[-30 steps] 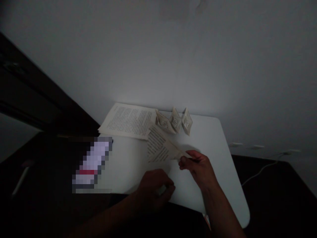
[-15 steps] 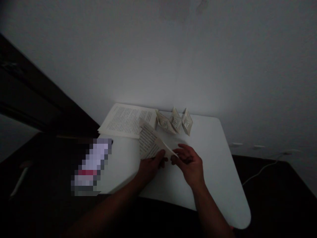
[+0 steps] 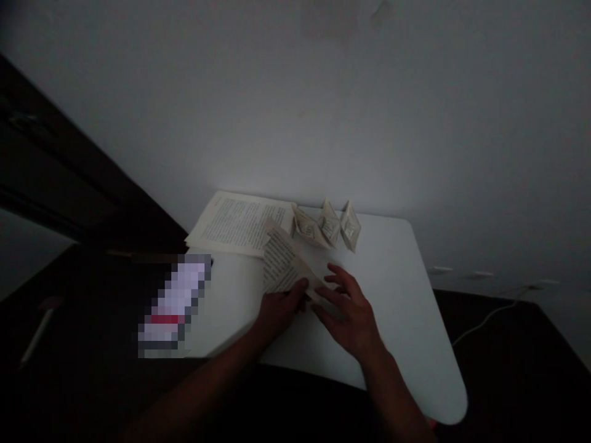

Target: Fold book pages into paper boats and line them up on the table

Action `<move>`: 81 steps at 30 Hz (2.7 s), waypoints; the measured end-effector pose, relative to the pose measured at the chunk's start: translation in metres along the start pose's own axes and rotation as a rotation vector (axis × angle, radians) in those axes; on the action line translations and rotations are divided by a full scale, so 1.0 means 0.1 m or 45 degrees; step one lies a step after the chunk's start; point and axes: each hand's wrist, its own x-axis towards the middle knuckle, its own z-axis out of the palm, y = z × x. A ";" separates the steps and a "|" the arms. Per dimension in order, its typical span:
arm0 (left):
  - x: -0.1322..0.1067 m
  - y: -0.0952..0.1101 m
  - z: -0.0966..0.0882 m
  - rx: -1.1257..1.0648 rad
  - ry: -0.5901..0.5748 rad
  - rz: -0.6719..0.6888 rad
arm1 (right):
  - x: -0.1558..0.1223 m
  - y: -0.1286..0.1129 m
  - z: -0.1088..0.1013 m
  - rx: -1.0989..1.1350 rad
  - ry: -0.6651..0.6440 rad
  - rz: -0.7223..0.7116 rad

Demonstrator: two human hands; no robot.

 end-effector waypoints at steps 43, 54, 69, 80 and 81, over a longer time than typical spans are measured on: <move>-0.11 0.11 -0.03 -0.018 -0.106 0.096 | -0.04 -0.02 0.08 0.167 0.326 0.554; -0.10 0.09 -0.03 -0.002 -0.135 0.080 | -0.01 -0.11 0.07 0.250 0.395 0.650; -0.05 0.02 0.06 -0.081 -0.177 -0.050 | 0.01 -0.10 0.10 0.725 0.560 0.777; -0.02 0.03 0.07 -0.518 -0.311 -0.011 | 0.04 -0.09 0.12 0.804 0.154 0.780; -0.01 0.02 0.07 -0.537 -0.310 -0.017 | 0.03 -0.08 0.13 0.820 0.163 0.772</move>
